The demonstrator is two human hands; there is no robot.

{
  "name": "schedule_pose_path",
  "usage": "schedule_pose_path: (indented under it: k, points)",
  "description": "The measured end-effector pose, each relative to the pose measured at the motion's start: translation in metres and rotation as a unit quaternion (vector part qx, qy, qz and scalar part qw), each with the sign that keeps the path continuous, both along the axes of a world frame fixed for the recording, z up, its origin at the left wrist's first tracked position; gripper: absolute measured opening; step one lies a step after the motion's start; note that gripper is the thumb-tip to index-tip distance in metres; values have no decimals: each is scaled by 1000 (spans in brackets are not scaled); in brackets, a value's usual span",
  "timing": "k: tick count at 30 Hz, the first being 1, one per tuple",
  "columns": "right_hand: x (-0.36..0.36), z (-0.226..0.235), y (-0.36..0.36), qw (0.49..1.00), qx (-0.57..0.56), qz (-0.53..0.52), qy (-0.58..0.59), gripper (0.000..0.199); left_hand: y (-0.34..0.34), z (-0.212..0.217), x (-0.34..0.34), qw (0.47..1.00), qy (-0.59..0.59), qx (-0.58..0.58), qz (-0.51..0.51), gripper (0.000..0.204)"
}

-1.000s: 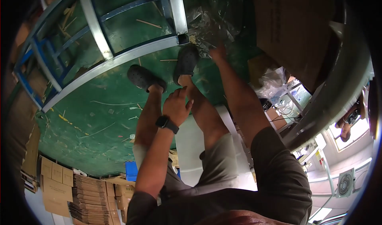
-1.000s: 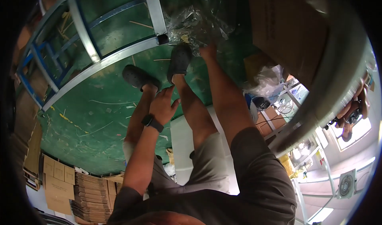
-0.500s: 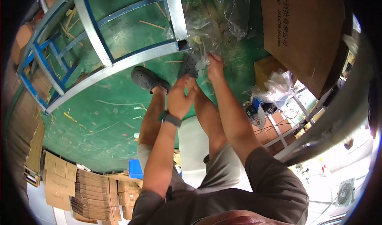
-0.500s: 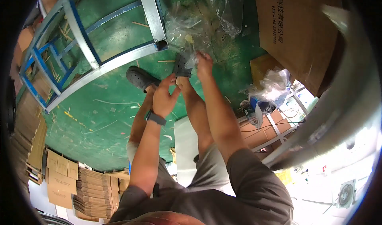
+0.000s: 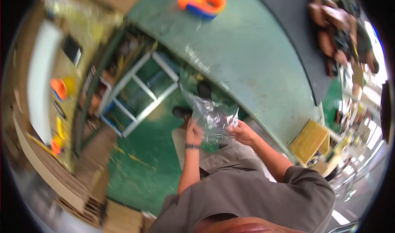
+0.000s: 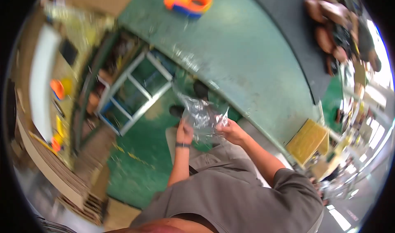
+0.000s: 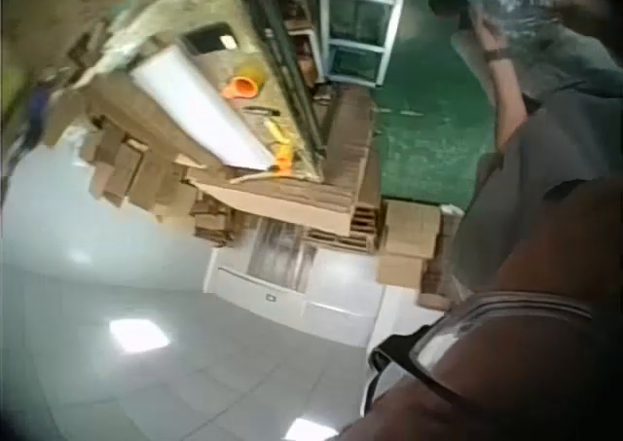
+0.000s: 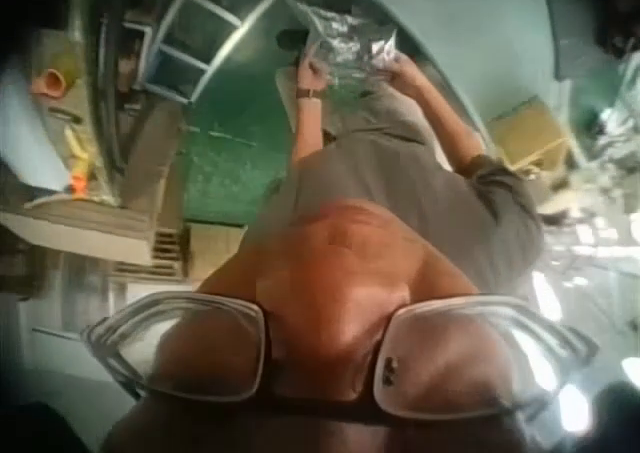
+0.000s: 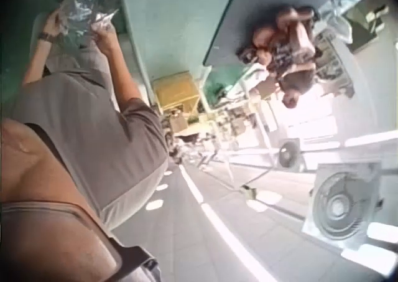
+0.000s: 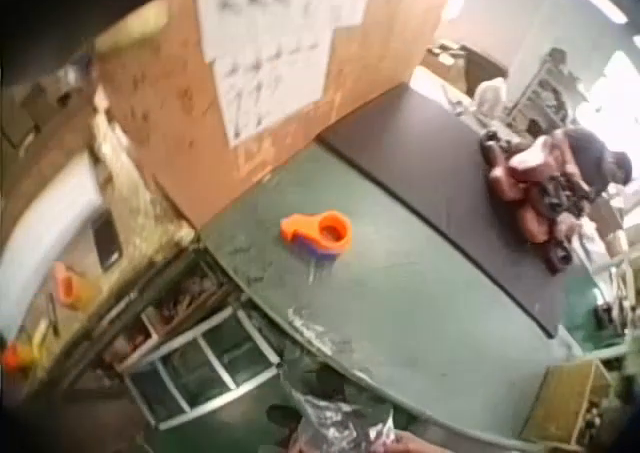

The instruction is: Organizing and preparing packaging materials such as foam sheets and cardboard boxes for shipment.

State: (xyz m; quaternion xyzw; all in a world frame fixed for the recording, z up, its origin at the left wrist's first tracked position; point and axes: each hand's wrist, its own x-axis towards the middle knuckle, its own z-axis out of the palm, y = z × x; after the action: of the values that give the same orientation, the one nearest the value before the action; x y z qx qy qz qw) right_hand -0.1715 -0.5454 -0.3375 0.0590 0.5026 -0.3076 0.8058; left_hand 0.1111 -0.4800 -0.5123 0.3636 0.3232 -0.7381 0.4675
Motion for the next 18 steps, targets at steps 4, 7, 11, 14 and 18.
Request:
schedule_pose_path:
  k: [4,7,11,14,18]
  points:
    - [-77,86,7,998,-39,9,53,15,-59,158,20,973,-205,-16,-101,48]
    - [-99,123,-2,986,-135,-29,88,14,-86,216,58,939,-300,-64,-156,53]
    - [-86,170,-15,985,-131,-11,107,46,-128,253,75,967,-149,-197,-58,37]
    - [-30,182,-12,996,-47,60,39,105,-148,241,88,906,214,-364,-30,28]
    - [44,140,-17,994,-84,-21,-70,92,-156,306,80,968,141,-206,7,37]
